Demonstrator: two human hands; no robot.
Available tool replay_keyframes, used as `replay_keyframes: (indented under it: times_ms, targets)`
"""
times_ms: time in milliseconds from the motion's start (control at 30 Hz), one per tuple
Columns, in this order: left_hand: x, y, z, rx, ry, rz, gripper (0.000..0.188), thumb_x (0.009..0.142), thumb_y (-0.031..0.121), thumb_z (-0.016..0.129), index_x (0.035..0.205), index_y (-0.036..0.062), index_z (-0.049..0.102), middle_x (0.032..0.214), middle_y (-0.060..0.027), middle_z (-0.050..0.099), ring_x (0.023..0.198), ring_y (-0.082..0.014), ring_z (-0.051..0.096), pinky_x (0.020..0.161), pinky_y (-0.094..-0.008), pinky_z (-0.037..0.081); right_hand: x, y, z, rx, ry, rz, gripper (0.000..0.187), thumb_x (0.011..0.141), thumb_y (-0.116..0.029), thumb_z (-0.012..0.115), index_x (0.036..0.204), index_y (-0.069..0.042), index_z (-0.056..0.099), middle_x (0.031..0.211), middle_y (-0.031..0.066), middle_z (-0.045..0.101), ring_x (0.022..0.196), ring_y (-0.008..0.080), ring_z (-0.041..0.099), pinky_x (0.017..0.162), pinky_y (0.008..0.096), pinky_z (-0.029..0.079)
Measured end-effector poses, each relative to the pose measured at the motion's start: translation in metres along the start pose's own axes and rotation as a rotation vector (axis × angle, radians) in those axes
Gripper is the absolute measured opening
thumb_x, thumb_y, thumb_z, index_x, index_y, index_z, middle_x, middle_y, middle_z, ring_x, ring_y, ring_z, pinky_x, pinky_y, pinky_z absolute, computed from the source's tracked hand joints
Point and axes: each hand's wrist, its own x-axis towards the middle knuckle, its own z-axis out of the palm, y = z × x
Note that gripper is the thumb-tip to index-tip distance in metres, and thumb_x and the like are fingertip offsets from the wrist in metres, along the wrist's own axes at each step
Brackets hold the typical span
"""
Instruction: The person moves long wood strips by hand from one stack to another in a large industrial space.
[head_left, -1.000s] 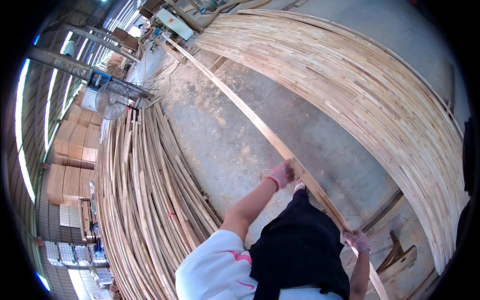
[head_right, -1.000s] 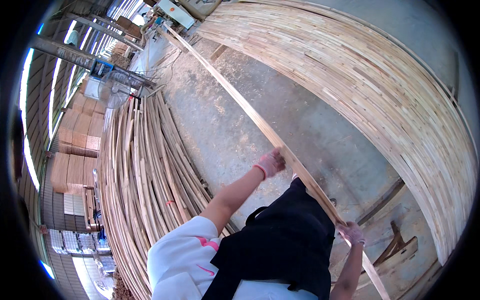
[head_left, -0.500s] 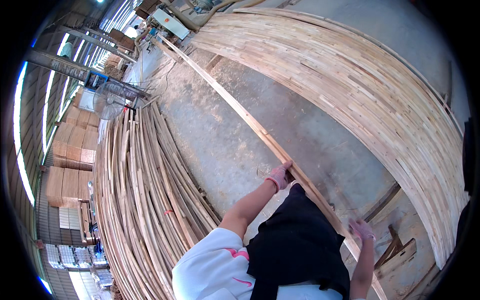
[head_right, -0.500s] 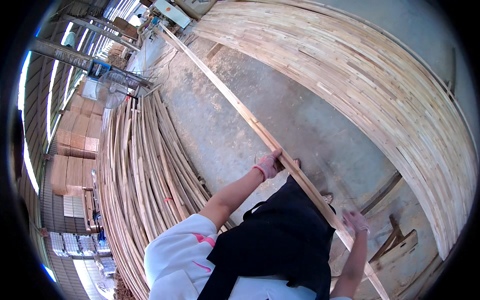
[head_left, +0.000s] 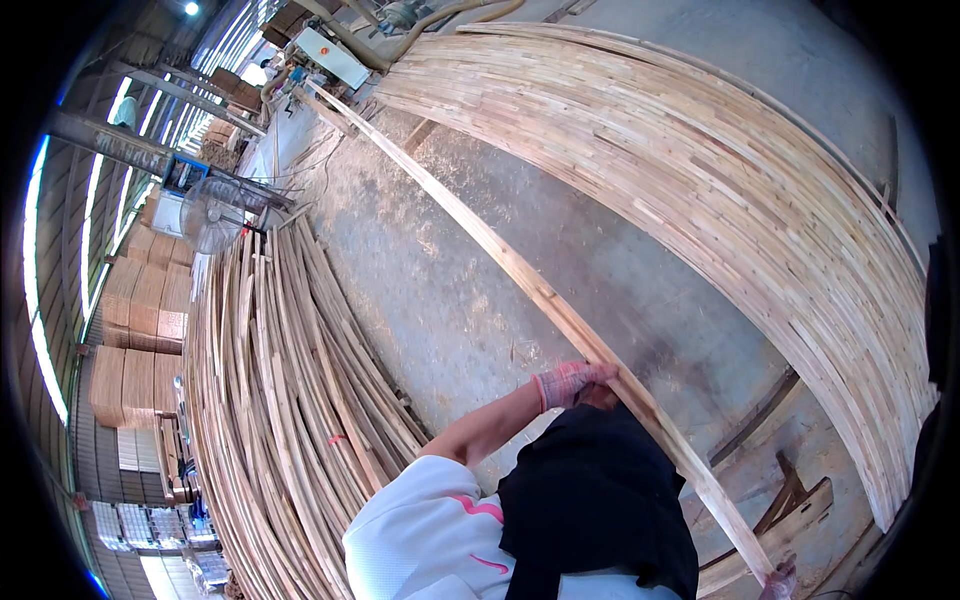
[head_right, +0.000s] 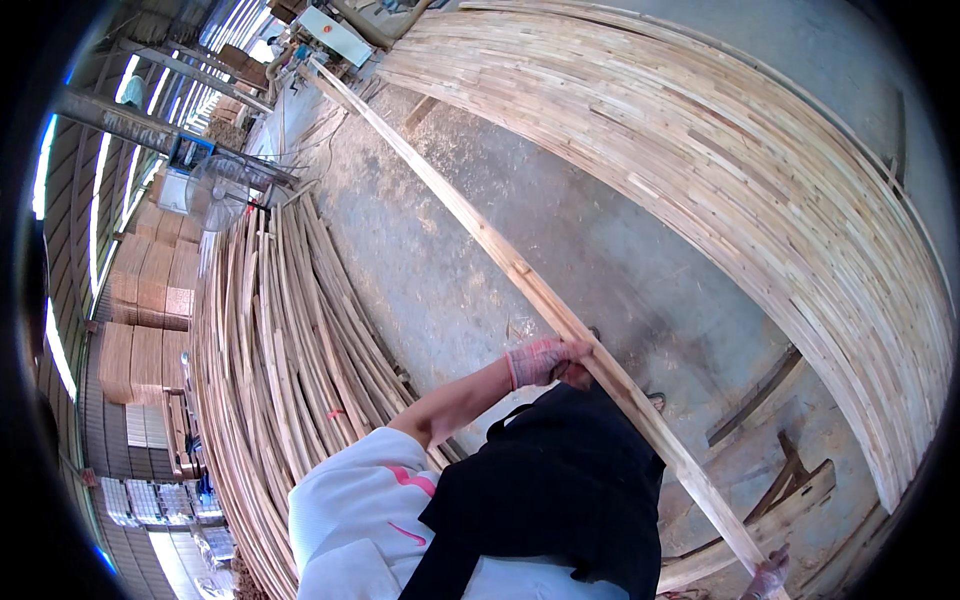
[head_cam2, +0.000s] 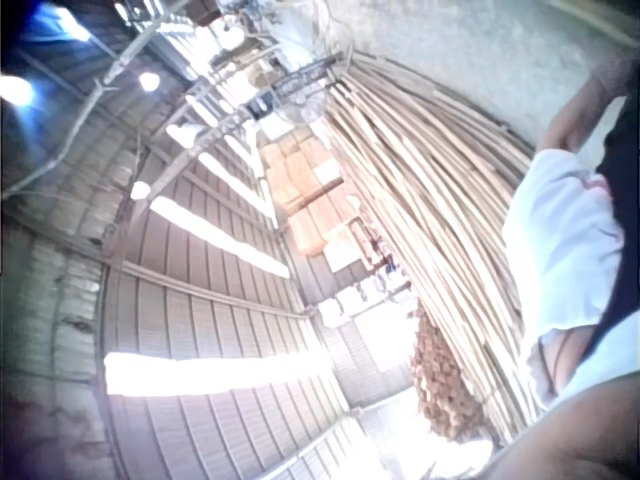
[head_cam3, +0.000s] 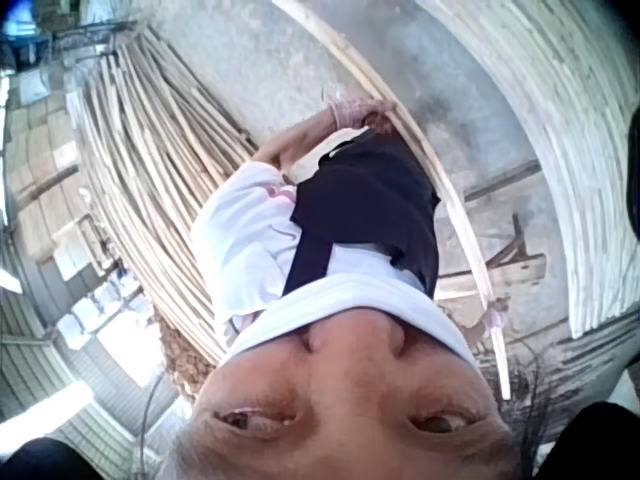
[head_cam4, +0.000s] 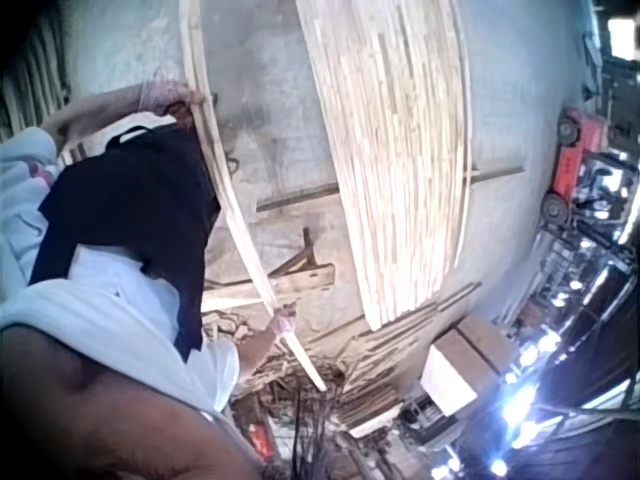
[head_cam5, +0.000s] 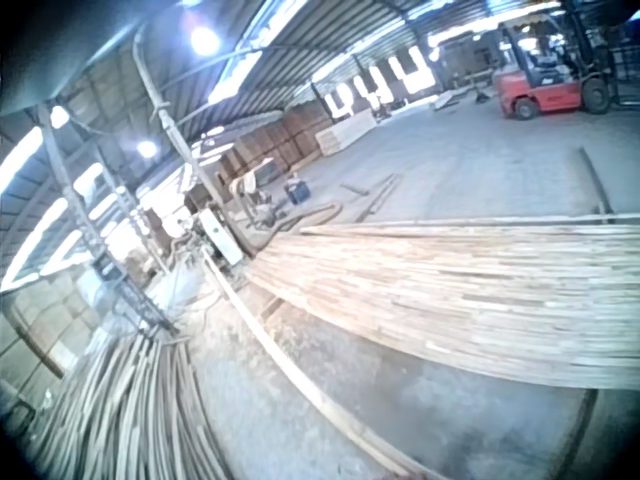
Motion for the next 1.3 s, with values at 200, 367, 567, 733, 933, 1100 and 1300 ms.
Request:
replay_keyframes:
  times_ms: [200,367,567,733,933,1100,1300]
  targets:
    - [-0.038,-0.005,0.008,-0.062,0.0,0.054,0.044,0.081,0.028,0.071,0.109,-0.0033,0.058,0.097,-0.0157,0.064,0.085,-0.0245,0.064,0.08,-0.0368,0.052,-0.026,-0.045,-0.058,-0.241,0.134,-0.229,0.042,0.088,-0.047,0.051,0.102,-0.011,0.067,0.071,0.0062,0.061,0.068,0.0225,0.06,0.063,0.0354,0.051]
    - [-0.047,0.014,-0.01,0.139,0.046,0.069,0.043,0.081,0.031,0.07,0.106,-0.0017,0.059,0.089,-0.0132,0.066,0.08,-0.0206,0.064,0.075,-0.032,0.052,-0.044,-0.083,-0.05,-0.13,0.132,-0.237,0.049,0.088,-0.051,0.049,0.099,-0.005,0.063,0.071,0.0078,0.059,0.066,0.0212,0.057,0.062,0.0357,0.048]
    - [-0.026,0.099,-0.098,0.005,0.236,0.409,0.032,0.083,0.024,0.065,0.106,0.0019,0.057,0.095,-0.0107,0.065,0.086,-0.0243,0.066,0.083,-0.0388,0.054,-0.048,-0.147,-0.004,0.348,-0.026,-0.252,0.06,0.089,-0.056,0.047,0.096,0.002,0.059,0.071,0.0096,0.056,0.064,0.0197,0.053,0.06,0.0361,0.045]
    - [-0.037,0.204,-0.183,-0.03,0.501,0.592,0.024,0.085,0.023,0.061,0.098,0.0025,0.058,0.09,-0.0112,0.065,0.078,-0.0214,0.067,0.067,-0.0339,0.059,-0.102,-0.313,0.06,0.293,0.149,-0.439,0.05,0.089,-0.054,0.05,0.077,-0.005,0.056,0.055,-0.0016,0.045,0.046,0.0048,0.041,0.04,0.0215,0.031]
    - [-0.033,0.264,-0.259,-0.294,0.52,0.749,0.023,0.087,0.028,0.06,0.098,0.0071,0.058,0.083,-0.0065,0.065,0.071,-0.021,0.065,0.065,-0.0351,0.057,-0.199,-0.477,0.081,0.192,-0.1,-0.561,0.052,0.091,-0.048,0.048,0.084,0.002,0.062,0.06,0.0038,0.055,0.055,0.0119,0.052,0.05,0.0293,0.041]
    - [-0.005,0.197,-0.281,-0.184,0.19,0.433,0.045,0.086,0.041,0.06,0.109,0.003,0.055,0.096,-0.0103,0.064,0.087,-0.023,0.063,0.078,-0.037,0.052,-0.222,-0.544,0.147,0.164,-0.265,-0.546,0.037,0.087,-0.039,0.054,0.081,-0.003,0.062,0.071,0.0163,0.064,0.068,0.0308,0.063,0.064,0.0388,0.048]
    - [0.006,0.104,-0.146,0.101,-0.348,0.021,0.057,0.082,0.035,0.066,0.124,0.0015,0.047,0.115,-0.0119,0.058,0.104,-0.0226,0.057,0.092,-0.0377,0.045,-0.29,-0.642,0.16,0.059,-0.46,-0.777,0.041,0.088,-0.046,0.049,0.099,-0.01,0.066,0.087,0.0183,0.065,0.087,0.0361,0.061,0.078,0.0442,0.047]
